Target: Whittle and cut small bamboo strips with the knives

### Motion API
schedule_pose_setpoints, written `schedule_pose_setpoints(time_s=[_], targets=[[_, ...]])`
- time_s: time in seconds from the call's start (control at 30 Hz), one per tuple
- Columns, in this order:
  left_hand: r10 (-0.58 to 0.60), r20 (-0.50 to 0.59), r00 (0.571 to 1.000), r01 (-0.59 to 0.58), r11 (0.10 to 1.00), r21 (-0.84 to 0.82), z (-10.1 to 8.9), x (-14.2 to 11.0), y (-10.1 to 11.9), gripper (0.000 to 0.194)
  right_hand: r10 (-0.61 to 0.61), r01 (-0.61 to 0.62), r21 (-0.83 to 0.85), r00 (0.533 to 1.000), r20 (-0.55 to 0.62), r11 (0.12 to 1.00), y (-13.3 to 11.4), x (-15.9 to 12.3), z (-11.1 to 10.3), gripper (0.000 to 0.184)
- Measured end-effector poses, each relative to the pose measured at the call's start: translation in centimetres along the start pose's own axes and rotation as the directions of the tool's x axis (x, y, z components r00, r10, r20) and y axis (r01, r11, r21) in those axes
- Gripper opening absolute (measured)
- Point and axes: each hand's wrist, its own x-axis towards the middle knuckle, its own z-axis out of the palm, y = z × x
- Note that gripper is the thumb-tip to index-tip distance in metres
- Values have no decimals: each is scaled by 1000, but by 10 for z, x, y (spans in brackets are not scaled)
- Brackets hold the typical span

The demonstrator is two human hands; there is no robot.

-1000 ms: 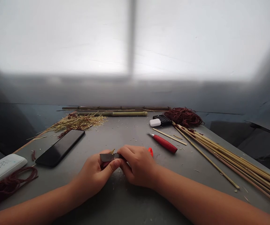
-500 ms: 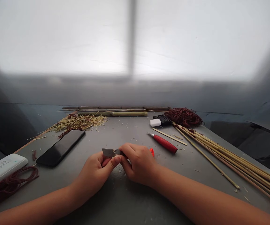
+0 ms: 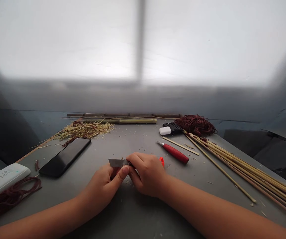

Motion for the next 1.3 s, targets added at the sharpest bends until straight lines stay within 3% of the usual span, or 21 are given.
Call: schedule_pose_setpoints(time_s=[0.1,0.23,0.5,0.97,1.13,1.3], targets=[[65,32,997,-67,994,82,-1,-2,3,44,-15,12,79,999,41,997,0,1,-2,14],[122,21,992,-123,990,66,-2,-3,4,40,-8,4,105,999,36,994,-2,1,-3,14],[47,-63,997,-39,992,119,-1,-5,3,44,20,-19,57,1000,-17,998,-5,-2,-1,12],[-88,-139,986,89,996,1,0,-2,2,55,57,-66,-83,993,-105,994,-4,-2,2,13],[-2,-19,1000,-1,992,-128,0,1,-2,44,-1,1,14,999,-35,1000,-2,0,0,14],[134,110,985,-99,955,-281,-4,1,0,38,-30,24,163,999,39,986,-1,0,-2,13]])
